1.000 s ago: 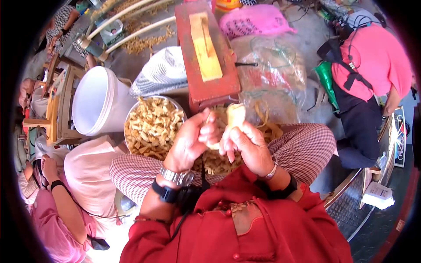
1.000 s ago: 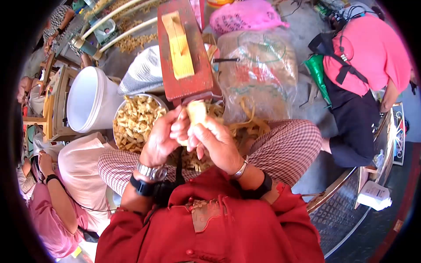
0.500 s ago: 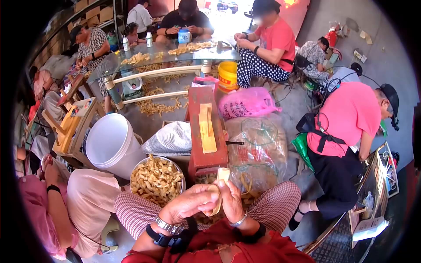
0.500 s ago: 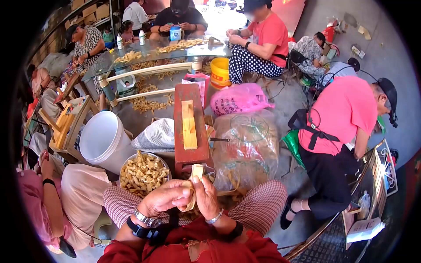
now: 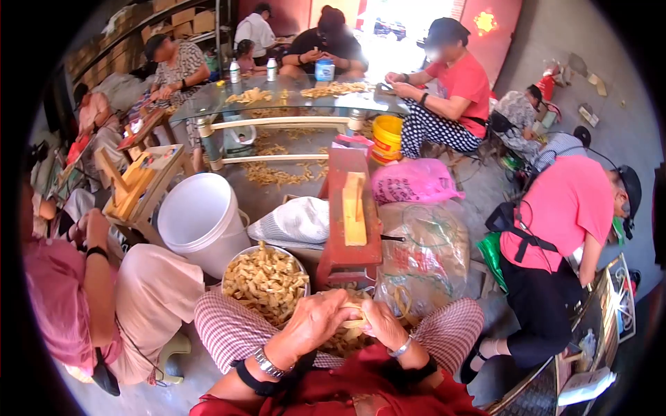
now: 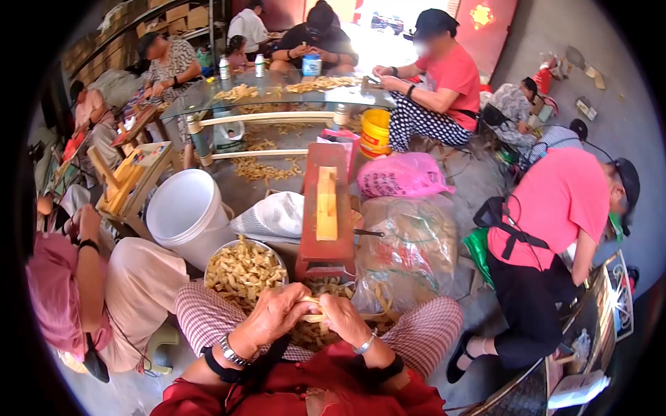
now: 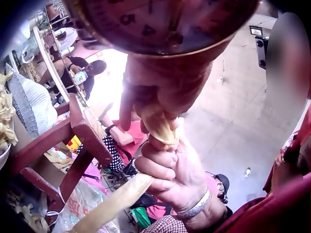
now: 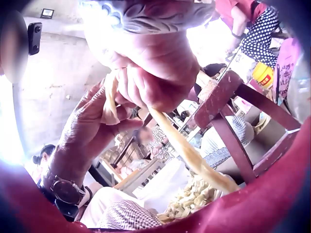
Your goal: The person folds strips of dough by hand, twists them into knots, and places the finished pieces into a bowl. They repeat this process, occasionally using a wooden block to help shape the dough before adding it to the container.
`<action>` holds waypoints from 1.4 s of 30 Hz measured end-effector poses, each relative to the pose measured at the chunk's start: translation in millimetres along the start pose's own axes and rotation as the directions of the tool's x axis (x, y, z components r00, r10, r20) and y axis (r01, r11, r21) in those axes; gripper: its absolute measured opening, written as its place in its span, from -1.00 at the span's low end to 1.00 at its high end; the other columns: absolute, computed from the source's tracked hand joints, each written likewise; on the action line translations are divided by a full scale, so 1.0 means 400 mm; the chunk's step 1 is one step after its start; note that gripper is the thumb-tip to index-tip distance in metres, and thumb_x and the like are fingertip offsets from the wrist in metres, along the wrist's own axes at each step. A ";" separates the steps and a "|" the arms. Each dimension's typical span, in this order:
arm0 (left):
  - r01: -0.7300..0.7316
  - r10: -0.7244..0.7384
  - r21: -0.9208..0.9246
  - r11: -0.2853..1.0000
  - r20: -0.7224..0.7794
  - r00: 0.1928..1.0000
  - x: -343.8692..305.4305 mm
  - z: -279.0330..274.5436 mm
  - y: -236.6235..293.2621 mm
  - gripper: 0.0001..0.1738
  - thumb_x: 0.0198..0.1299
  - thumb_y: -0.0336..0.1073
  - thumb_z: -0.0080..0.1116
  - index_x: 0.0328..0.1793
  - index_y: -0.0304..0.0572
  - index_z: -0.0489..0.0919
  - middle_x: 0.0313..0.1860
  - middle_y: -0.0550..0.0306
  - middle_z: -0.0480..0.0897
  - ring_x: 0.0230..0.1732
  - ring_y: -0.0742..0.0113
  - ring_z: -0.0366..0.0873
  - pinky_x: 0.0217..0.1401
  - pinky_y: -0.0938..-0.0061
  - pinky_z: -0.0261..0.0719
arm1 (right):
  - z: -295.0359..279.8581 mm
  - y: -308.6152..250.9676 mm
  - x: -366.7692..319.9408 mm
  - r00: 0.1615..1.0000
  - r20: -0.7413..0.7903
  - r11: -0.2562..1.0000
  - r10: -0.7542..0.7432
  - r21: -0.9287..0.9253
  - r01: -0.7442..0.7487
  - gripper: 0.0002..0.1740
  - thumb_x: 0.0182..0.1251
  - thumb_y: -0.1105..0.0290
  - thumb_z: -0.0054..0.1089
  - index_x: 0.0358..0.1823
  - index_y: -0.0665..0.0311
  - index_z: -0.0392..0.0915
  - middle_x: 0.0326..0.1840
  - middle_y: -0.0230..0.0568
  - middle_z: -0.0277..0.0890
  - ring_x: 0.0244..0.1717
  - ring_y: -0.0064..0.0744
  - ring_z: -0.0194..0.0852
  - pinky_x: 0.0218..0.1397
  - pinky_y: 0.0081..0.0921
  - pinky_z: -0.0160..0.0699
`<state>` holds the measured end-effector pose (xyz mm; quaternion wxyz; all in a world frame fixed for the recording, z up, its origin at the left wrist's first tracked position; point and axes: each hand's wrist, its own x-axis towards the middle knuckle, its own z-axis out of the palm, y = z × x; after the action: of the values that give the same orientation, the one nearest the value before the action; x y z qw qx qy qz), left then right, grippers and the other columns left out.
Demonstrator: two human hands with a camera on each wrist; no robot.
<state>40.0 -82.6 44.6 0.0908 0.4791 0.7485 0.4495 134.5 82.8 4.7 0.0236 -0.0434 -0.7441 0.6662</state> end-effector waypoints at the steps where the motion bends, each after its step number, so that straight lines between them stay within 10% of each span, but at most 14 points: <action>1: 0.052 -0.059 -0.154 0.987 -0.039 0.998 -0.002 0.009 0.003 -0.75 0.18 -0.42 0.17 -0.02 -0.28 0.49 -0.28 0.13 0.60 -0.31 0.36 0.58 -0.25 0.50 0.55 | 0.002 -0.006 -0.005 1.000 0.004 1.000 0.007 0.014 -0.007 -0.65 0.45 0.16 -0.07 -0.14 0.35 0.44 -0.53 -0.37 0.34 -0.53 -0.64 0.29 -0.45 -0.66 0.33; 2: 0.091 -0.118 -0.305 0.948 -0.071 0.990 -0.003 0.017 0.002 -0.74 0.22 -0.41 0.14 0.02 -0.28 0.48 -0.30 0.18 0.60 -0.30 0.46 0.57 -0.26 0.54 0.54 | 0.011 -0.013 -0.007 1.000 0.008 1.000 0.011 0.028 -0.011 -0.64 0.45 0.14 -0.08 -0.13 0.35 0.44 -0.54 -0.39 0.33 -0.53 -0.65 0.29 -0.46 -0.66 0.32; 4: 0.233 -0.230 -0.852 0.469 0.137 0.964 -0.005 0.024 0.001 -0.69 0.34 -0.40 -0.01 0.19 -0.25 0.42 -0.29 0.26 0.58 -0.27 0.58 0.52 -0.21 0.65 0.54 | 0.029 -0.031 -0.012 0.997 -0.032 0.997 -0.069 0.021 0.070 -0.66 0.46 0.17 -0.09 -0.06 0.35 0.40 -0.55 -0.43 0.35 -0.58 -0.69 0.28 -0.54 -0.71 0.29; 10: 0.290 -0.144 -0.933 0.214 0.264 0.954 -0.002 0.031 0.022 -0.60 0.37 -0.36 -0.06 0.29 -0.33 0.36 -0.25 0.18 0.60 -0.23 0.46 0.52 -0.02 0.56 0.47 | -0.006 -0.005 -0.025 0.988 -0.076 0.981 -0.135 0.128 0.144 -0.58 0.48 0.11 -0.13 0.00 0.36 0.43 -0.56 -0.41 0.40 -0.68 -0.71 0.24 -0.62 -0.76 0.23; 14: 0.225 -0.102 -0.812 0.538 0.202 0.974 -0.004 0.054 0.032 -0.54 0.28 -0.44 0.05 0.32 -0.23 0.37 0.00 0.23 0.53 -0.05 0.42 0.45 0.10 0.55 0.38 | -0.026 0.010 -0.044 0.999 -0.031 0.939 -0.034 0.340 0.042 -0.56 0.49 0.13 -0.21 -0.11 0.41 0.46 -0.64 -0.46 0.27 -0.70 -0.72 0.14 -0.67 -0.74 0.13; 15: 0.001 0.063 -0.550 0.835 0.097 0.993 0.008 0.063 0.003 -0.47 0.25 -0.46 0.07 0.37 -0.17 0.33 0.13 0.13 0.47 0.09 0.30 0.40 0.23 0.48 0.30 | -0.020 0.008 -0.047 0.999 -0.035 0.926 -0.010 0.376 0.023 -0.59 0.50 0.14 -0.22 -0.15 0.37 0.47 -0.66 -0.51 0.20 -0.71 -0.75 0.07 -0.69 -0.75 0.08; 19: -0.033 0.057 -0.311 0.950 0.068 0.996 0.007 0.077 0.013 -0.37 0.25 -0.30 0.12 0.44 -0.15 0.23 0.21 -0.04 0.39 0.27 0.10 0.27 0.32 0.38 0.22 | -0.003 0.004 -0.046 0.994 -0.103 0.907 0.025 0.421 0.020 -0.59 0.50 0.12 -0.23 -0.16 0.33 0.47 -0.65 -0.54 0.20 -0.71 -0.80 0.05 -0.70 -0.79 0.05; 28: 0.131 -0.116 -0.543 0.829 0.062 0.991 0.016 0.102 -0.019 -0.41 0.44 0.05 -0.32 0.19 -0.36 0.44 0.14 -0.07 0.46 0.19 0.19 0.39 0.27 0.39 0.31 | 0.006 0.012 -0.031 0.972 -0.236 0.994 0.019 0.110 0.007 -0.71 0.43 0.22 -0.05 -0.04 0.30 0.42 -0.60 -0.50 0.28 -0.64 -0.75 0.15 -0.59 -0.71 0.19; 29: 0.111 -0.133 -0.533 0.839 -0.003 0.991 0.015 0.111 -0.020 -0.56 0.44 -0.09 -0.24 0.12 -0.28 0.50 -0.01 -0.02 0.54 -0.06 0.26 0.52 0.00 0.44 0.48 | 0.007 0.026 -0.033 0.970 -0.245 0.998 0.009 0.070 0.008 -0.69 0.42 0.20 -0.04 -0.01 0.29 0.38 -0.58 -0.49 0.29 -0.63 -0.74 0.16 -0.57 -0.70 0.21; 32: 0.431 -0.339 -0.654 0.621 0.271 0.901 0.015 0.075 0.005 -0.42 0.43 0.07 -0.29 0.10 -0.30 0.53 -0.11 0.11 0.62 -0.19 0.42 0.55 -0.12 0.58 0.50 | 0.012 0.057 -0.037 0.952 -0.306 0.994 -0.013 0.095 0.044 -0.65 0.41 0.18 -0.01 0.04 0.27 0.27 -0.50 -0.45 0.34 -0.59 -0.72 0.19 -0.54 -0.69 0.23; 42: 0.221 -0.200 -0.583 0.782 0.101 0.975 0.009 0.110 -0.061 -0.39 0.40 0.09 -0.23 0.25 -0.30 0.43 -0.04 0.12 0.54 -0.15 0.49 0.48 -0.13 0.64 0.47 | 0.001 0.069 -0.028 0.986 -0.127 0.949 0.111 0.309 -0.067 -0.58 0.43 0.04 -0.05 -0.23 0.31 0.47 -0.65 -0.56 0.18 -0.66 -0.80 0.09 -0.63 -0.78 0.08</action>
<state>47.6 -57.3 1.3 0.2970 0.3481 0.6187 0.6386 146.6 84.2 -22.5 0.0528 -0.1203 -0.6266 0.7682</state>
